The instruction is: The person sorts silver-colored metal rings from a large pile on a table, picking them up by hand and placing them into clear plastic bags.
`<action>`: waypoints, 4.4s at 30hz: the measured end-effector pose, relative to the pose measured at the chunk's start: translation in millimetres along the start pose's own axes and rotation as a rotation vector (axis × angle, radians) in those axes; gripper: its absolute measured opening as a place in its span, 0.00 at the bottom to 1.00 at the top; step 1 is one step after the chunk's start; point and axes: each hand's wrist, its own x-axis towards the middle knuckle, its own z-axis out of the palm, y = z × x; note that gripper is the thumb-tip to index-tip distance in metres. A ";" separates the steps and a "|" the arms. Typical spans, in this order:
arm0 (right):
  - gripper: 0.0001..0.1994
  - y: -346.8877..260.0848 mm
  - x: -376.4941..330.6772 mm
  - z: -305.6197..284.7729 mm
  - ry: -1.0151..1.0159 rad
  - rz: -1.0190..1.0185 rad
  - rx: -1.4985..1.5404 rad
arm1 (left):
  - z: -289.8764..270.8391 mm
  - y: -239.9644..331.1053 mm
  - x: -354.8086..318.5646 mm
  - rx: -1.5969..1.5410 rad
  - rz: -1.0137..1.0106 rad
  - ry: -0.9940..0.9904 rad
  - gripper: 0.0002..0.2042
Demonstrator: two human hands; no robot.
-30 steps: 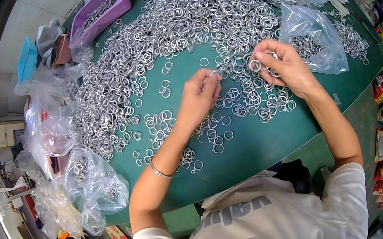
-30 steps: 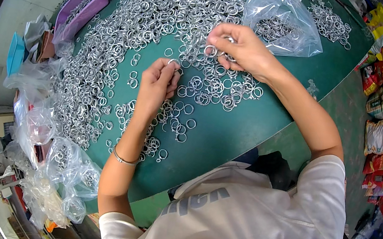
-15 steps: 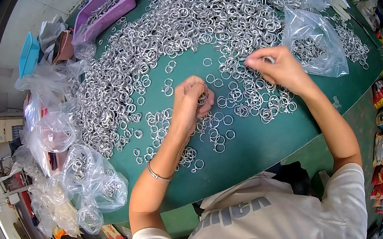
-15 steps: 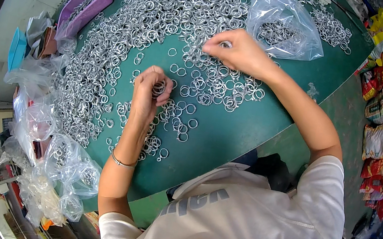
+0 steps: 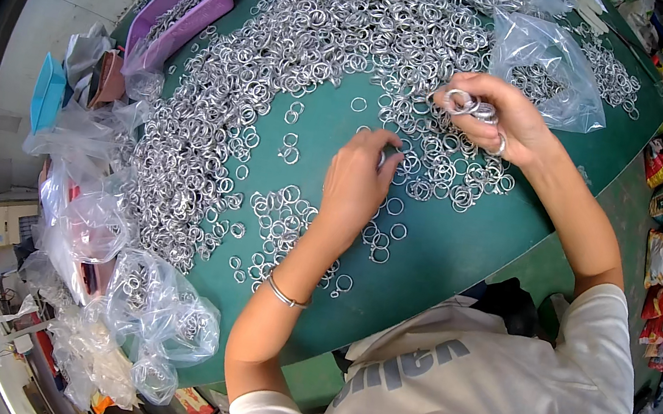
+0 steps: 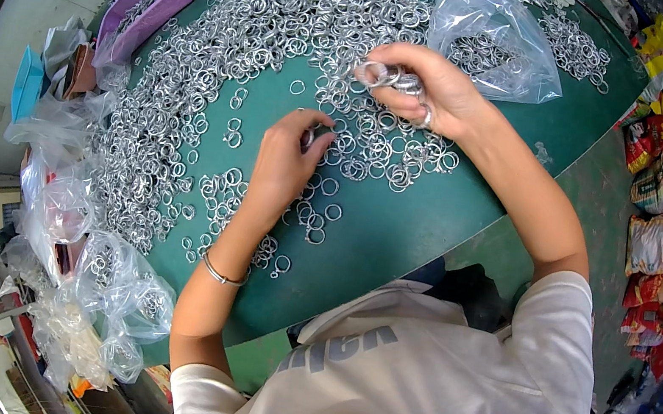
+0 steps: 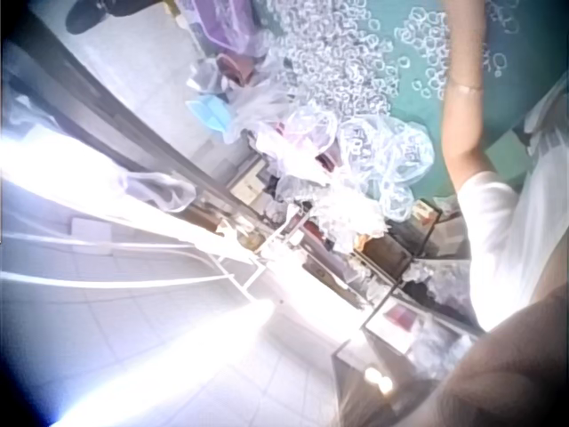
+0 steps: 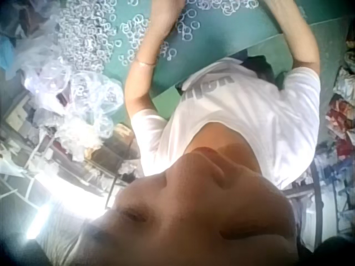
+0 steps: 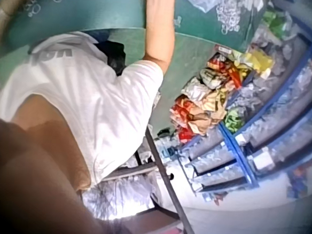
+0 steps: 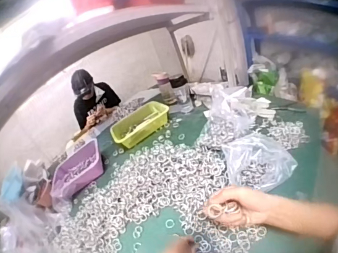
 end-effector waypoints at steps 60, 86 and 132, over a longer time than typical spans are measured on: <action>0.11 38.1 -3.6 12.8 -0.036 0.007 1.133 | -2.8 0.6 -10.8 0.118 0.042 -0.100 0.09; 0.05 121.3 -48.3 93.3 0.143 -1.152 -1.291 | 31.0 50.3 -86.7 -1.889 -0.629 0.113 0.16; 0.11 52.1 -33.2 17.5 0.491 -0.778 -1.708 | -17.6 16.3 -133.1 -2.197 -0.643 0.282 0.09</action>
